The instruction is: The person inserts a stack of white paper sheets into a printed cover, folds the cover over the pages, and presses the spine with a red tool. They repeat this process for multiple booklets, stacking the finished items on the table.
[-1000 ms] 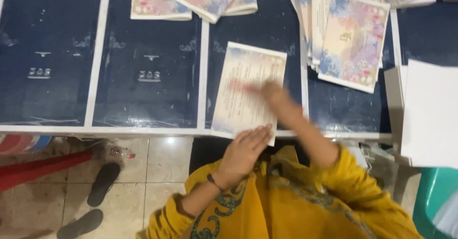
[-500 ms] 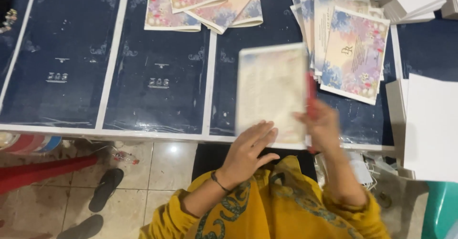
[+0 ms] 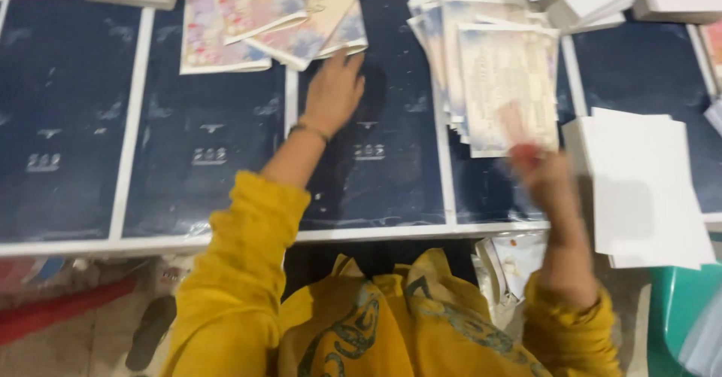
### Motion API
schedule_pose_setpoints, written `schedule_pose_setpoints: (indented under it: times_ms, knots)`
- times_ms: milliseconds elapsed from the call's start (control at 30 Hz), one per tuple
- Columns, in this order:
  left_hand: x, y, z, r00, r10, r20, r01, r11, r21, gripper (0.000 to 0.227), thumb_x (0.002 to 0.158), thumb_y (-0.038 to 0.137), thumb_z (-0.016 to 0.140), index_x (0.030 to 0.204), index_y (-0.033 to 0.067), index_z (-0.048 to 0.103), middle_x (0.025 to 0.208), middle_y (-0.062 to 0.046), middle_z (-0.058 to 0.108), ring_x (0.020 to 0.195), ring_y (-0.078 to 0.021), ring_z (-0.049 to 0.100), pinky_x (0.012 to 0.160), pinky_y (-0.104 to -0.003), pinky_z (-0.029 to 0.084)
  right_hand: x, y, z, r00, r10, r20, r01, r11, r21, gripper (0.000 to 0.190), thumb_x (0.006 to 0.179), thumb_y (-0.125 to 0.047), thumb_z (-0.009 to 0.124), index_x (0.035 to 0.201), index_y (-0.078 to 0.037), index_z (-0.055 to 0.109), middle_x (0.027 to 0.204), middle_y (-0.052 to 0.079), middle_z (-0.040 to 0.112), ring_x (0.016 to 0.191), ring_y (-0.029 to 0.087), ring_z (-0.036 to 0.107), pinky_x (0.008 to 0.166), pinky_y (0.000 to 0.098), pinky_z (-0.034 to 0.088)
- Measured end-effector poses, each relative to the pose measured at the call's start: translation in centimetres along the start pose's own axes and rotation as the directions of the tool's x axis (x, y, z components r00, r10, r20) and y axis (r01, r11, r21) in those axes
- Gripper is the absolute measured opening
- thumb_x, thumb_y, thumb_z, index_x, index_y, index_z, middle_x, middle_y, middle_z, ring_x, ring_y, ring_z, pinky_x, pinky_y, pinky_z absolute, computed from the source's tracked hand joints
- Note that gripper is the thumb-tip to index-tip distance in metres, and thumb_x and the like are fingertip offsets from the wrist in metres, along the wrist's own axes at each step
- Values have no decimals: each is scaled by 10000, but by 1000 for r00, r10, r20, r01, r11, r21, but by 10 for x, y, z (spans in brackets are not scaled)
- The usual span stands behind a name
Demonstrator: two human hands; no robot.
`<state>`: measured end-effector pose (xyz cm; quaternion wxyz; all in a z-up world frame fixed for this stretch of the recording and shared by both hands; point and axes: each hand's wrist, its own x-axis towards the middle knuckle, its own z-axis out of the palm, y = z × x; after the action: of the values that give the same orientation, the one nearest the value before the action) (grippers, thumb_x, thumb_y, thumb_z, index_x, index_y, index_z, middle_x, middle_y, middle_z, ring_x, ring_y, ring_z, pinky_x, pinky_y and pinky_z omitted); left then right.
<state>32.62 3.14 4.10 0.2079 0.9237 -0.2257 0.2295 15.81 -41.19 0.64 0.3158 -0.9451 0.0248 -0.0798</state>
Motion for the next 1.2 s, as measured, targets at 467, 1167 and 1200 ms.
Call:
schedule_pose_setpoints:
  times_ms: [467, 1167, 1200]
  knots:
    - [88, -85, 86, 972, -227, 52, 189, 900, 394, 226, 818, 164, 704, 1039, 118, 715, 987, -176, 695, 779, -375, 761, 606, -485, 618, -37, -103, 40, 974, -210, -83, 175, 936, -305, 269, 1007, -184, 676, 1245, -68, 722, 1204, 42, 589, 537, 306, 586, 435, 465, 479]
    - [-139, 56, -102, 570, -778, 263, 342, -67, -937, 403, 889, -2, 807, 727, 156, 473, 894, 2, 705, 806, -108, 679, 752, -234, 528, -85, -217, 71, 982, 150, 119, -140, 140, 980, 381, 896, -71, 720, 1233, 75, 616, 962, 204, 743, 326, 7, 406, 314, 160, 336]
    - [-155, 61, -98, 531, -793, 300, 355, -113, -928, 395, 864, 2, 840, 719, 143, 501, 917, -36, 744, 802, -128, 715, 746, -254, 559, -90, -215, 77, 964, 243, 109, -151, 162, 975, 318, 914, -63, 706, 1201, 54, 636, 899, 152, 743, 326, 9, 407, 316, 159, 330]
